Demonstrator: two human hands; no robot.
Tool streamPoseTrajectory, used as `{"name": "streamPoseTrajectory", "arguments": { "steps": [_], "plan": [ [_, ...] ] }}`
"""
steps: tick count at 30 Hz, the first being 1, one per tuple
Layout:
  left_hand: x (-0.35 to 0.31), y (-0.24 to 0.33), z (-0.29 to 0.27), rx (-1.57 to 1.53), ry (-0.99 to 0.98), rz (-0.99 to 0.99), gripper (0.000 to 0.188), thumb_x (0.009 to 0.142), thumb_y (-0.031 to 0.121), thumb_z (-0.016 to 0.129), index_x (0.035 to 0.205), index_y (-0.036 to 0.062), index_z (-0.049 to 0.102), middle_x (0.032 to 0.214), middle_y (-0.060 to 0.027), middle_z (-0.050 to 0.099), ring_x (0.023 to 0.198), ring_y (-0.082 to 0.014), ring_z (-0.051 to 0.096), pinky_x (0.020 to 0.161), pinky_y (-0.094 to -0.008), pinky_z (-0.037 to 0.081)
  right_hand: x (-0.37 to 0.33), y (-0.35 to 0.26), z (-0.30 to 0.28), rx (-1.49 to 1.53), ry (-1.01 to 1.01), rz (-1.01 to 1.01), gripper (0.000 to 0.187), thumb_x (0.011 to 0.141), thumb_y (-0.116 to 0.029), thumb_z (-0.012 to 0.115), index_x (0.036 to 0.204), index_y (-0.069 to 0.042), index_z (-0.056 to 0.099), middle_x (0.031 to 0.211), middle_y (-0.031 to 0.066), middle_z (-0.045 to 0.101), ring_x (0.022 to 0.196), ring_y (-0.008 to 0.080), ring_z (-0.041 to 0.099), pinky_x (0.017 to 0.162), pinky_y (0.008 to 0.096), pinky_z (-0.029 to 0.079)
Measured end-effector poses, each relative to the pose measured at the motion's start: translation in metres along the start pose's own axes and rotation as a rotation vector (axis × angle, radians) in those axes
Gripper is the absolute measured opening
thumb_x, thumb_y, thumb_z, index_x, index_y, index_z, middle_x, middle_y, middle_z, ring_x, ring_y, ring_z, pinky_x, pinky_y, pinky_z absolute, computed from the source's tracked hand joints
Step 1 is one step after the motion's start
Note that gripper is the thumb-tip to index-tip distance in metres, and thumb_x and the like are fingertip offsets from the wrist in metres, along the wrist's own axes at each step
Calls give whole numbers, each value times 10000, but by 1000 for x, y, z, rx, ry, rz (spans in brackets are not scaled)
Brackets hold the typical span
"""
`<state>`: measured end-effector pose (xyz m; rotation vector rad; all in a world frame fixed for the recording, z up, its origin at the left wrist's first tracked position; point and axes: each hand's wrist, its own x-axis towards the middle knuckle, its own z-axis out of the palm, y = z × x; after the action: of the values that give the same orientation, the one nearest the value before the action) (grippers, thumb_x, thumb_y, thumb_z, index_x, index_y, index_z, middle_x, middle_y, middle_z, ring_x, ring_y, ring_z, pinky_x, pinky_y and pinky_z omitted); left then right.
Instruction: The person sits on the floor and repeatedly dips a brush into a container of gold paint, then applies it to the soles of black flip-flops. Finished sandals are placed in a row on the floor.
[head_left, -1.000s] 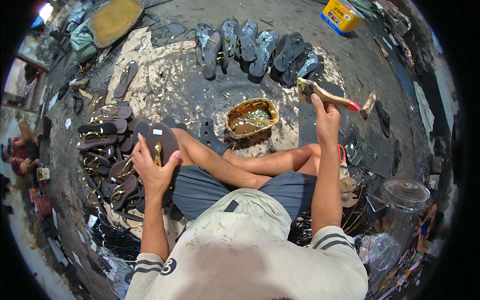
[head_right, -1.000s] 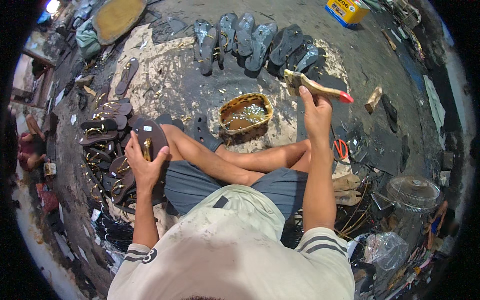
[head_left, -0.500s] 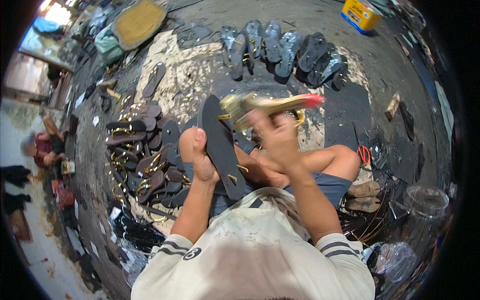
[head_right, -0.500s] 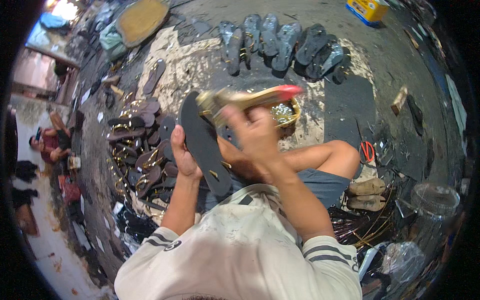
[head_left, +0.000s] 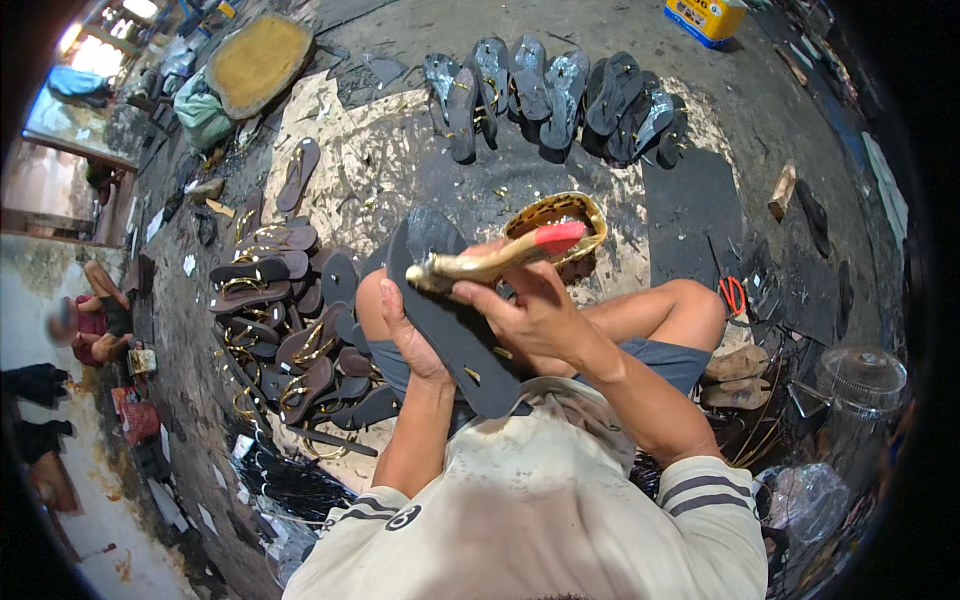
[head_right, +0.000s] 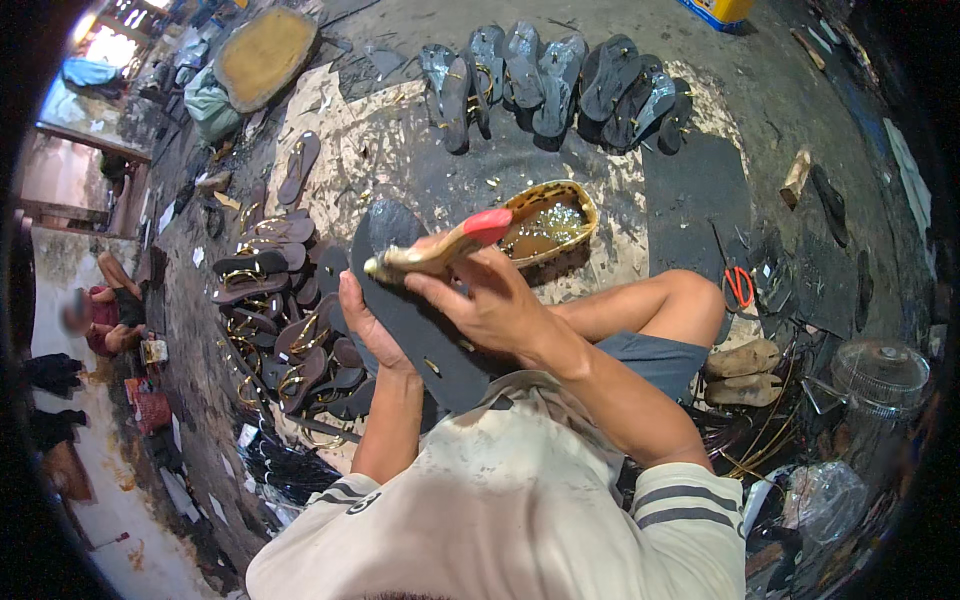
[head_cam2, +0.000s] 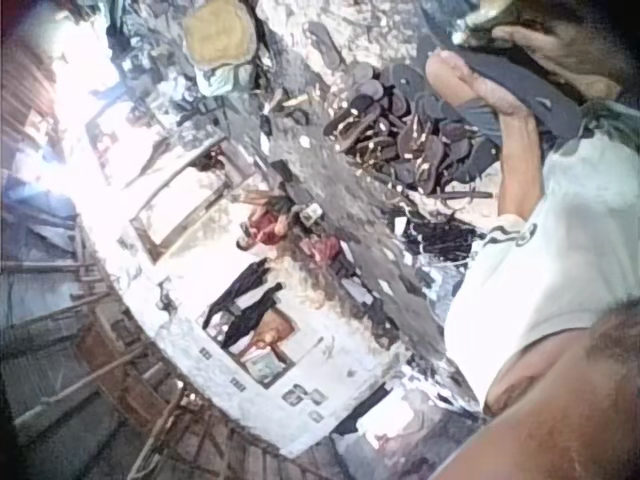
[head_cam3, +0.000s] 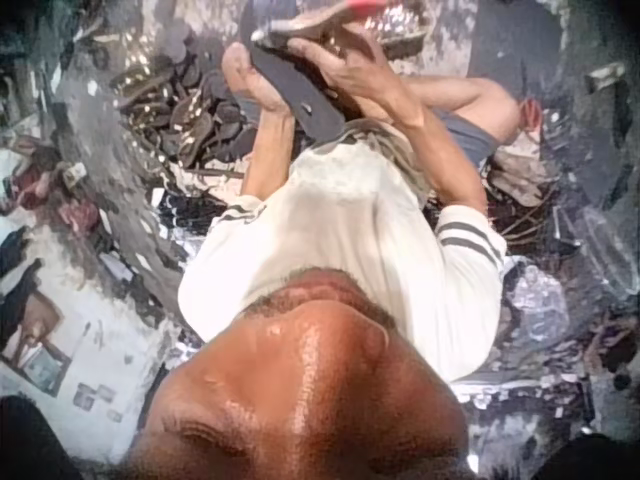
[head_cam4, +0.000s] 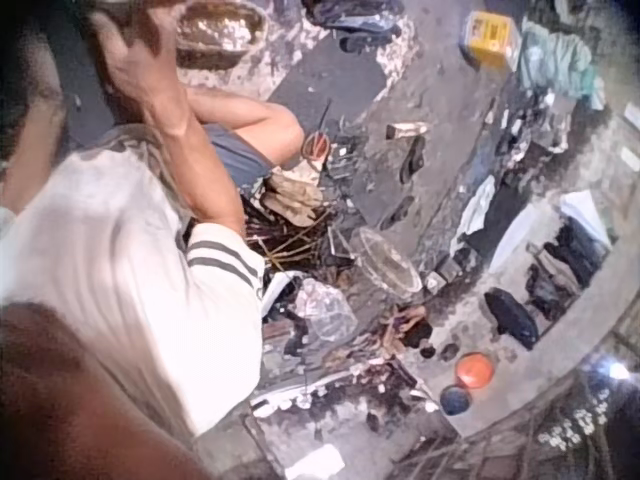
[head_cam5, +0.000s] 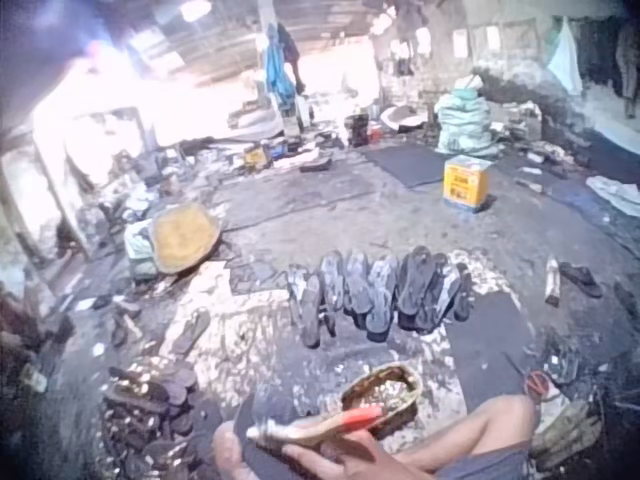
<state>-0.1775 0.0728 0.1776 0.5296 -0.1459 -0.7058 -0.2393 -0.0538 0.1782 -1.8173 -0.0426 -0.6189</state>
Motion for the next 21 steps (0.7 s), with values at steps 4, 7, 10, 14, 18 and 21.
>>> {"name": "streamPoseTrajectory", "arguments": {
  "steps": [4,7,10,14,18,21],
  "plan": [
    [0,-7,0,120,38,119,670,974,604,438,1351,56,521,1298,-122,595,1147,-261,588,1025,-409,461,11,0,-13,-205,85,-95,241,883,-83,735,1095,8,665,1031,127,698,956,223,683,859,344,527],
    [-8,-14,-21,-62,35,7,652,982,593,445,1378,77,497,1323,-109,584,1180,-267,578,1051,-419,448,33,16,-19,-149,171,-27,241,879,-69,734,1102,-4,673,1005,117,703,919,246,689,820,342,531],
    [4,-4,13,-26,-12,64,645,980,593,445,1346,69,523,1257,-113,621,1136,-257,605,1039,-431,459,14,2,5,-102,189,-77,286,852,-57,755,1121,-4,675,1024,131,699,916,261,688,807,353,528],
    [-4,-13,-28,-15,15,-47,728,953,659,441,1345,52,523,1220,-127,639,1072,-227,638,945,-377,518,19,19,-13,10,165,256,281,886,-122,736,1129,2,665,1060,154,686,930,264,687,828,362,524],
    [-21,-10,-57,-36,-2,-218,739,972,656,411,1329,20,535,1252,-146,632,1029,-247,661,846,-368,571,23,44,-31,-97,65,365,315,904,-209,721,1118,14,663,1027,156,707,899,302,689,810,367,522],
    [-47,-12,-36,42,222,-219,851,954,721,355,1420,16,458,1298,-162,606,1040,-252,658,857,-381,570,-12,145,-69,-373,-13,596,315,891,-275,716,1079,-24,696,992,164,726,963,334,698,838,414,522]
  ]
}}
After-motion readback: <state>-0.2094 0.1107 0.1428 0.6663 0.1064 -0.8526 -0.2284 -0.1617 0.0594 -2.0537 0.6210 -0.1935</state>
